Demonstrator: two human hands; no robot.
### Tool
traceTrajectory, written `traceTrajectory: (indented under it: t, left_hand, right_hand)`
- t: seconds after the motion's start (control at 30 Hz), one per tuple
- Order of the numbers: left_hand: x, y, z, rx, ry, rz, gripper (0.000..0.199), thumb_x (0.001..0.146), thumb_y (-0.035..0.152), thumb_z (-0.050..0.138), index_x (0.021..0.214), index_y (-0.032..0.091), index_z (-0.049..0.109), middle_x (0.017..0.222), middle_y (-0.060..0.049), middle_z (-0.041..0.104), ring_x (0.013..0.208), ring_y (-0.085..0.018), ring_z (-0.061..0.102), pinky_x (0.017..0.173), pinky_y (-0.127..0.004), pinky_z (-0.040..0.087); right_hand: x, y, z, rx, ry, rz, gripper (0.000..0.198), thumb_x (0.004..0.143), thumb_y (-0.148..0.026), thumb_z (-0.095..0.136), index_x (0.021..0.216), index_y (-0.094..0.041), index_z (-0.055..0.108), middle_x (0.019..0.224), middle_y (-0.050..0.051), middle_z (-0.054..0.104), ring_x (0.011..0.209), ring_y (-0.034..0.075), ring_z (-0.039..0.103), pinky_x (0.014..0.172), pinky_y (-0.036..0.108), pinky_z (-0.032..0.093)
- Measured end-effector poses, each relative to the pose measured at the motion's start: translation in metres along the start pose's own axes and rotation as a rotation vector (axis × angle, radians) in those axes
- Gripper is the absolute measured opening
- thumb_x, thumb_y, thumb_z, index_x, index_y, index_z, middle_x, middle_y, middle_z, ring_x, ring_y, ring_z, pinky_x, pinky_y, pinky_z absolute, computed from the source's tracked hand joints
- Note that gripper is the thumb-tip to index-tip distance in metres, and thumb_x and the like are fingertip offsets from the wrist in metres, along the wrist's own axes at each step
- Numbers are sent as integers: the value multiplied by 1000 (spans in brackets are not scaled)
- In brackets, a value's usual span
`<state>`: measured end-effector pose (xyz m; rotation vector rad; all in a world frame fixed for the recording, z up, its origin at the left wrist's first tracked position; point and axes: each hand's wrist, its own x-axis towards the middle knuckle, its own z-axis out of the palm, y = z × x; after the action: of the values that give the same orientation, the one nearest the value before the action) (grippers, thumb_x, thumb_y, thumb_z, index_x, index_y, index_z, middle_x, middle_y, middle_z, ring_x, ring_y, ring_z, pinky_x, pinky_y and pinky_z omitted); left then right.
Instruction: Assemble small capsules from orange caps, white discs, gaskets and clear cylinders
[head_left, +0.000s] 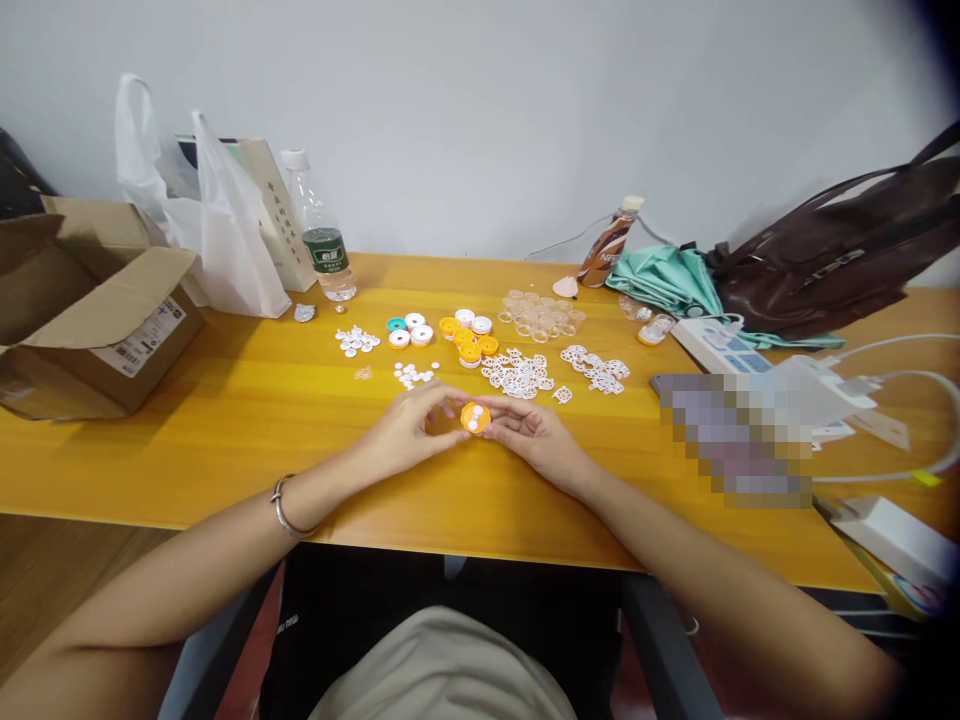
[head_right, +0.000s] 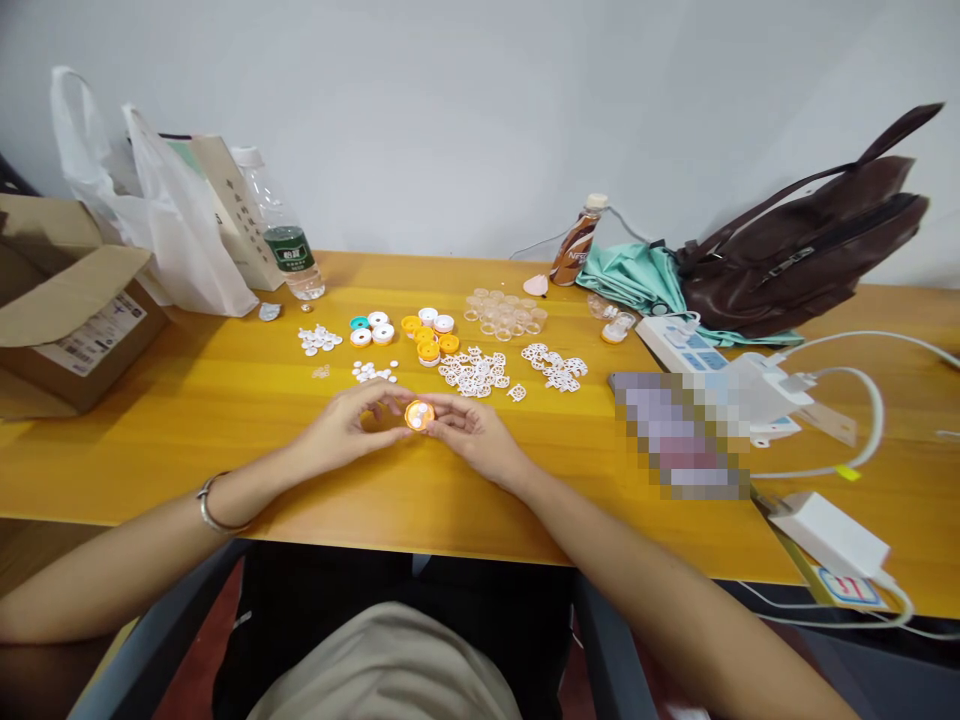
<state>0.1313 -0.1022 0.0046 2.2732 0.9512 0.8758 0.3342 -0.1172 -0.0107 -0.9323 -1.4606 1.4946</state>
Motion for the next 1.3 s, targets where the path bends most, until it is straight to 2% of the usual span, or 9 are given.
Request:
traceTrajectory:
  t: [0.23, 0.4, 0.63, 0.9, 1.0, 1.3]
  left_hand:
    - [-1, 4, 7, -61, 56, 1, 31, 79, 31, 63, 107, 19, 56, 97, -6, 64, 86, -15, 59, 76, -29, 47]
    - [1, 5, 12, -137, 92, -41, 27, 77, 24, 63, 102, 16, 55, 89, -5, 63, 81, -13, 58, 73, -27, 48]
    - [3, 0, 21, -376, 31, -192, 23, 75, 21, 62, 96, 13, 55, 83, -4, 62, 67, -9, 55, 64, -23, 48]
    - [6, -3, 15, -587, -40, -337, 25, 69, 19, 69, 90, 12, 56, 72, -1, 62, 65, -9, 59, 67, -25, 49]
    - [8, -3, 11, -645, -52, -390, 26, 68, 18, 70, 90, 12, 57, 73, -2, 65, 67, -10, 62, 69, -25, 50]
    - [8, -1, 3, -752, -88, -401, 25, 69, 19, 70, 91, 14, 62, 83, -4, 69, 75, -12, 65, 77, -27, 51]
  right_hand:
    - [0, 5, -1, -20, 0, -27, 35, 73, -29, 68, 108, -24, 63, 100, 3, 69, 90, 15, 64, 90, 36, 47]
    - [0, 7, 1, -43, 20, -57, 35, 73, -28, 68, 107, -25, 64, 100, 2, 69, 91, 14, 64, 92, 34, 47]
    - [-1, 9, 5, -69, -2, -89, 35, 74, -30, 66, 109, -26, 64, 104, 2, 68, 93, 15, 64, 93, 36, 48]
    - [-3, 6, 4, -50, -22, -57, 34, 73, -30, 67, 106, -25, 65, 100, 3, 69, 93, 16, 64, 93, 37, 47]
    - [-3, 5, 2, -28, -35, -47, 34, 73, -28, 67, 107, -25, 65, 101, 2, 69, 94, 15, 64, 93, 36, 47]
    - [-3, 0, -2, -8, -39, -41, 35, 75, -27, 66, 110, -25, 63, 101, 2, 69, 95, 15, 63, 94, 34, 46]
